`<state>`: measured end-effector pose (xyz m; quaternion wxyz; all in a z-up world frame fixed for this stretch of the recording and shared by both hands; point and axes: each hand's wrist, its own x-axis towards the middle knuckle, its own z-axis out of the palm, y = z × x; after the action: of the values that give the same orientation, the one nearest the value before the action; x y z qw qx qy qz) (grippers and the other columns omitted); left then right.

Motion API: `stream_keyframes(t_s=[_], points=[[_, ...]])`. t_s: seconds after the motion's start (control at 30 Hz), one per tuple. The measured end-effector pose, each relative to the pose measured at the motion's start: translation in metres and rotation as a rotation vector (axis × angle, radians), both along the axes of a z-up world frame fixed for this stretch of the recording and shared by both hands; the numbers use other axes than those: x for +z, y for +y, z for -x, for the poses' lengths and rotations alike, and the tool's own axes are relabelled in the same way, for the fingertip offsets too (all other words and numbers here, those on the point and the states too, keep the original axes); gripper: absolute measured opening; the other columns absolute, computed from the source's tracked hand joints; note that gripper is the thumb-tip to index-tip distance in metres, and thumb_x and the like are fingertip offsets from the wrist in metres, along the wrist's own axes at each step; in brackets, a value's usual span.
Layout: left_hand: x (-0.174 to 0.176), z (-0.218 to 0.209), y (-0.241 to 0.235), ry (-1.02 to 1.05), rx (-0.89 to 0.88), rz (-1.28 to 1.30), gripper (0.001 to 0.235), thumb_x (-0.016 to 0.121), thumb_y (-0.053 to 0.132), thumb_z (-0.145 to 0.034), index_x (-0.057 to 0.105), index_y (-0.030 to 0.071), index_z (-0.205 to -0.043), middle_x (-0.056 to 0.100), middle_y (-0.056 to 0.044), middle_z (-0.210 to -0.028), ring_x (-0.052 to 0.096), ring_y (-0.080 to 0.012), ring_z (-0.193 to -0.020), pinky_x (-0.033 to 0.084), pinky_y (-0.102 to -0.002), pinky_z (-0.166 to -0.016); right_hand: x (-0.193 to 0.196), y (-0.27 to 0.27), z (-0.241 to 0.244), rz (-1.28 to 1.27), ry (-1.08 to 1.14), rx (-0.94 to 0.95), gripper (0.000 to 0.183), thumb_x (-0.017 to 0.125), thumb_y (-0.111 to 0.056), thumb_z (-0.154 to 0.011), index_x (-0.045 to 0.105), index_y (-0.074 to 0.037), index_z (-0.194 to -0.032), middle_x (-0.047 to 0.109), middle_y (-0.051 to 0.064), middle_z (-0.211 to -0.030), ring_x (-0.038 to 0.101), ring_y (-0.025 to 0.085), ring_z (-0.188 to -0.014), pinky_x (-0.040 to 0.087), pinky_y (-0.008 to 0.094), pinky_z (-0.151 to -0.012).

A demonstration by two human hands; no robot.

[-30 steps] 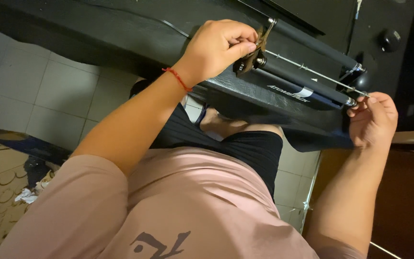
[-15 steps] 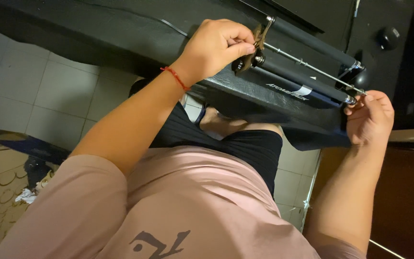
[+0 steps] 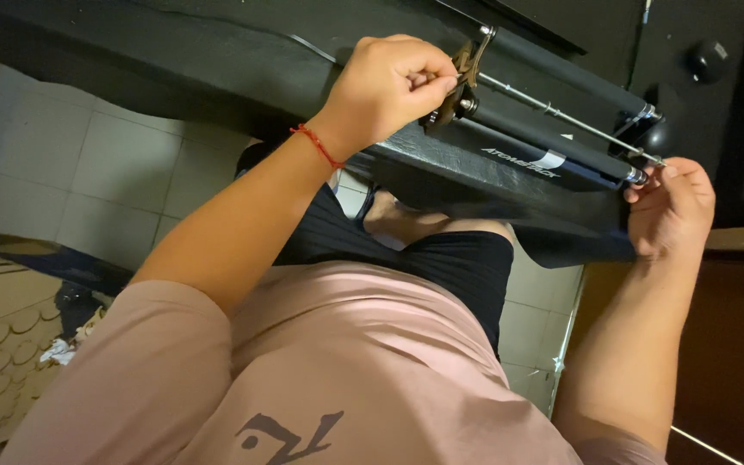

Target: The person assembles a mechanical device on a black table, inserting a metal rod into a black cylindrical component and attaching small wooden pieces. The person uses both hands to align and secure the parts, occasionally adjusting the position of the rod and wooden pieces.

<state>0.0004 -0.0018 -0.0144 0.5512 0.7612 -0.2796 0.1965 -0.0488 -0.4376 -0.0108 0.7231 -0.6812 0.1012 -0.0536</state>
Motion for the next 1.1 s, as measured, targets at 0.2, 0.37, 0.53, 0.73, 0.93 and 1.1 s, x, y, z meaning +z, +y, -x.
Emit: stream_keyframes(t_s=[0.2, 0.37, 0.53, 0.73, 0.93, 1.1], points=[[-0.009, -0.012, 0.020, -0.068, 0.200, -0.076, 0.009, 0.065, 0.012, -0.077, 0.072, 0.018, -0.076, 0.063, 0.007, -0.066, 0.057, -0.0090, -0.063, 0.044, -0.026, -0.060, -0.007, -0.009, 0.000, 0.019, -0.003, 0.011, 0.012, 0.073, -0.024, -0.094, 0.062, -0.019, -0.094, 0.063, -0.001, -0.087, 0.059, 0.010, -0.076, 0.045, 0.021, -0.062], [-0.031, -0.048, 0.056, 0.196, 0.280, -0.528, 0.006, 0.057, 0.020, -0.082, 0.057, 0.021, -0.076, 0.051, 0.003, -0.067, 0.046, -0.0166, -0.062, 0.035, -0.037, -0.054, -0.010, -0.011, -0.001, 0.003, -0.008, 0.004, 0.010, 0.072, -0.021, -0.097, 0.062, -0.018, -0.094, 0.062, -0.001, -0.086, 0.058, 0.011, -0.076, 0.044, 0.021, -0.063], [0.005, -0.037, 0.059, 0.310, 0.207, -0.721, 0.035, 0.047, 0.005, -0.074, 0.014, 0.018, -0.074, 0.008, -0.002, -0.073, 0.009, -0.0182, -0.073, 0.007, -0.038, -0.062, -0.026, -0.027, -0.005, -0.027, -0.010, -0.019, 0.007, 0.072, -0.018, -0.098, 0.065, -0.018, -0.097, 0.063, 0.001, -0.087, 0.060, 0.012, -0.075, 0.047, 0.022, -0.063], [0.006, -0.029, 0.058, 0.231, 0.220, -0.758, 0.046, 0.061, 0.013, -0.100, 0.024, 0.013, -0.073, 0.023, -0.007, -0.066, 0.023, -0.0285, -0.062, 0.026, -0.039, -0.057, -0.037, -0.034, -0.005, -0.015, -0.086, 0.022, 0.013, 0.075, -0.020, -0.099, 0.064, -0.014, -0.101, 0.063, 0.006, -0.088, 0.060, 0.014, -0.075, 0.050, 0.022, -0.065], [0.040, -0.010, 0.025, 0.001, 0.041, -0.333, 0.014, 0.072, 0.025, -0.093, 0.073, 0.012, -0.099, 0.068, 0.005, -0.081, 0.059, -0.0092, -0.068, 0.042, -0.030, -0.064, -0.042, -0.039, -0.005, 0.010, -0.076, 0.026, 0.008, 0.072, -0.018, -0.103, 0.065, -0.016, -0.106, 0.064, 0.004, -0.091, 0.062, 0.014, -0.079, 0.051, 0.022, -0.068], [0.051, -0.005, 0.011, 0.041, 0.035, -0.276, 0.013, 0.067, 0.018, -0.093, 0.070, 0.018, -0.081, 0.053, 0.009, -0.062, 0.047, -0.0066, -0.058, 0.037, -0.027, -0.058, -0.047, -0.040, -0.007, -0.001, -0.082, 0.015, 0.008, 0.072, -0.018, -0.103, 0.065, -0.016, -0.107, 0.063, 0.005, -0.092, 0.062, 0.014, -0.082, 0.050, 0.022, -0.070]])
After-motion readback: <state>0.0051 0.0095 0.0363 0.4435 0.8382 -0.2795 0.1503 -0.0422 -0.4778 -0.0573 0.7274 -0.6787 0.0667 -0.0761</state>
